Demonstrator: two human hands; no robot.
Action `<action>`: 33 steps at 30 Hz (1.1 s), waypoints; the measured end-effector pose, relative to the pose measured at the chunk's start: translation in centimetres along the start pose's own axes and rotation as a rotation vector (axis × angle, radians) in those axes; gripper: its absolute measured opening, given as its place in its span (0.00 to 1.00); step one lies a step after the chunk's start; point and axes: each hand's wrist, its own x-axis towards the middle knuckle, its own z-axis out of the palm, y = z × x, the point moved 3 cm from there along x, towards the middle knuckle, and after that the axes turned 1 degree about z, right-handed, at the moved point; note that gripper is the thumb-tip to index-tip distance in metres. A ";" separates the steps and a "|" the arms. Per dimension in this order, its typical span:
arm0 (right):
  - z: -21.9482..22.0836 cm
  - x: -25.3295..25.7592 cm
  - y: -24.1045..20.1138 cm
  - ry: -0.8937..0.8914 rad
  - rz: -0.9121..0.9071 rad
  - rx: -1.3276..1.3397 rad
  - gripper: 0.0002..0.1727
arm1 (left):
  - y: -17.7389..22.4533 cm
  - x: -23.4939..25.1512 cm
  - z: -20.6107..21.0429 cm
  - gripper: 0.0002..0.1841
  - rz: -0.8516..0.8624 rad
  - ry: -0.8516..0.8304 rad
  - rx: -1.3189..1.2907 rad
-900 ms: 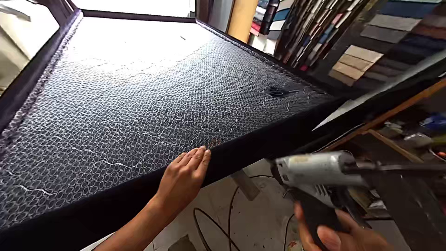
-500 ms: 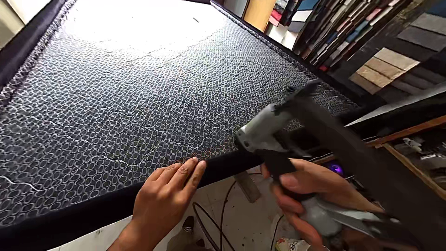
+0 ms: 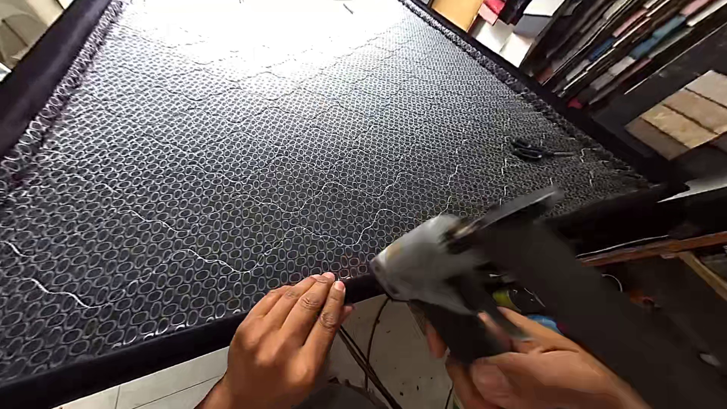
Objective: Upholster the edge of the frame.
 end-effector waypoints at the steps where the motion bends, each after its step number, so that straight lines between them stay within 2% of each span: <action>1: 0.0 -0.1 -0.1 -0.008 0.018 0.031 0.14 | 0.2 0.0 0.1 0.15 0.009 -0.012 0.002; 4: -1.4 -1.1 0.6 0.082 0.077 -0.052 0.14 | 1.5 1.4 0.9 0.15 0.068 -0.116 0.034; 7: -2.3 -4.1 -0.2 0.243 -0.046 -0.078 0.17 | 3.6 3.8 3.2 0.21 0.150 -0.222 0.045; 11: -5.2 -10.3 -1.2 0.331 -0.220 0.146 0.18 | 7.4 7.4 7.5 0.23 0.222 -0.300 -0.015; 13: -6.7 -12.9 -0.7 0.387 -0.282 0.235 0.19 | 9.2 9.5 9.4 0.24 0.239 -0.347 -0.029; 17: -8.9 -16.2 0.9 0.396 -0.296 0.306 0.20 | 12.6 13.4 12.7 0.26 0.233 -0.442 -0.069; 23: -12.4 -18.3 0.5 0.522 -0.288 0.173 0.24 | 16.9 17.5 17.0 0.26 0.202 -0.493 -0.088; 33: -25.2 -26.0 -2.7 0.368 -0.314 0.182 0.23 | 24.0 23.2 24.1 0.26 0.197 -0.463 -0.013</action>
